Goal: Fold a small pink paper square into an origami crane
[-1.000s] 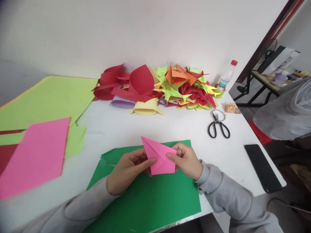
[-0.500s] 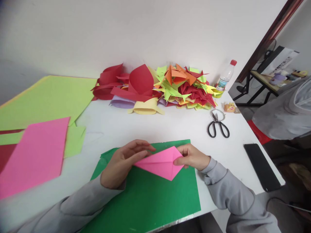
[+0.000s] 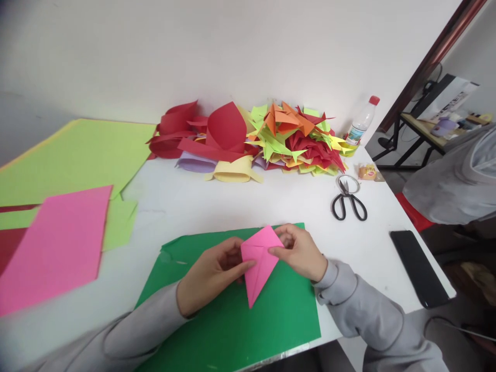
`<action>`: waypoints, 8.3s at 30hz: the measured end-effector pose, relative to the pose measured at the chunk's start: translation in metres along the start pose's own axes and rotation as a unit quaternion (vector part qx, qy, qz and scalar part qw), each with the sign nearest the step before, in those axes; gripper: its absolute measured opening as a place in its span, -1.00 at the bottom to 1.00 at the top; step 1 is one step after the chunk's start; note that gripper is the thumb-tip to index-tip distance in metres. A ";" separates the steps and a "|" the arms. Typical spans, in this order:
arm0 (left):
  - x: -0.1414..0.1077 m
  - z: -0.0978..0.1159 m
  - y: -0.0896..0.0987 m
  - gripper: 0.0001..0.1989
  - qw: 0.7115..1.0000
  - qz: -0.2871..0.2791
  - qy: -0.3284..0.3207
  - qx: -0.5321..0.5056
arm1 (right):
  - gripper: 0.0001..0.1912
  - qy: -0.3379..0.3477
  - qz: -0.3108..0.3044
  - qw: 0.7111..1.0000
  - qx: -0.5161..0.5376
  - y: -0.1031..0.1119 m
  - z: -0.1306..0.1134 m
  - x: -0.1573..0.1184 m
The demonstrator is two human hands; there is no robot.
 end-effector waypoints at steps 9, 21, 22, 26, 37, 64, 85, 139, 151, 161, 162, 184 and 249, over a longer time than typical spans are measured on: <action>0.006 0.012 0.010 -0.80 0.920 0.003 -0.209 0.333 | -0.78 0.140 0.046 0.930 -0.336 -0.013 -0.027 -0.013; 0.008 0.007 -0.002 -0.87 0.922 -0.057 -0.197 0.327 | -0.86 0.238 -0.005 0.919 -0.314 -0.013 -0.034 -0.010; 0.008 0.009 -0.002 -0.86 0.921 -0.054 -0.198 0.332 | -0.87 0.259 -0.006 0.907 -0.331 -0.014 -0.036 -0.013; 0.005 0.012 -0.005 -0.84 0.918 -0.048 -0.204 0.336 | -0.89 0.272 0.005 0.874 -0.403 -0.016 -0.035 -0.020; 0.011 0.011 -0.011 -0.79 0.910 -0.090 -0.186 0.360 | -0.67 0.287 0.014 0.827 -0.483 -0.027 -0.036 -0.019; 0.015 0.018 -0.009 -0.72 0.864 -0.104 -0.258 0.419 | -0.56 0.327 0.052 0.753 -0.568 -0.035 -0.040 -0.018; -0.009 0.041 -0.013 -0.77 0.742 -0.104 -0.348 0.563 | -0.74 0.333 0.023 0.713 -0.617 -0.031 -0.045 -0.041; 0.009 0.029 -0.017 -0.79 0.857 -0.073 -0.345 0.376 | -0.68 0.372 0.043 0.703 -0.604 -0.037 -0.047 -0.020; -0.019 0.054 -0.032 -0.66 0.714 -0.077 -0.416 0.558 | -0.67 0.425 0.041 0.654 -0.625 -0.048 -0.055 -0.050; -0.057 0.053 -0.059 -0.68 0.750 0.009 -0.366 0.551 | -0.65 0.408 0.024 0.666 -0.624 -0.051 -0.051 -0.052; -0.060 0.051 -0.062 -0.67 0.751 0.008 -0.358 0.554 | -0.65 0.408 0.026 0.668 -0.622 -0.051 -0.051 -0.053; -0.055 0.043 -0.057 -0.55 0.748 -0.018 -0.293 0.595 | -0.72 0.324 0.052 0.724 -0.607 -0.038 -0.052 -0.047; 0.004 0.037 0.029 -0.73 0.982 0.061 -0.169 -0.056 | -0.63 0.326 0.033 0.936 -0.130 -0.035 -0.079 -0.023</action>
Point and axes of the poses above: each hand's wrist, its own x-axis towards the middle knuckle, its own y-axis out of the back of the hand, z = x × y, the point moved 8 cm from there along x, towards the middle knuckle, and after that the axes turned 8 degrees about -y, right-handed, at the moved point
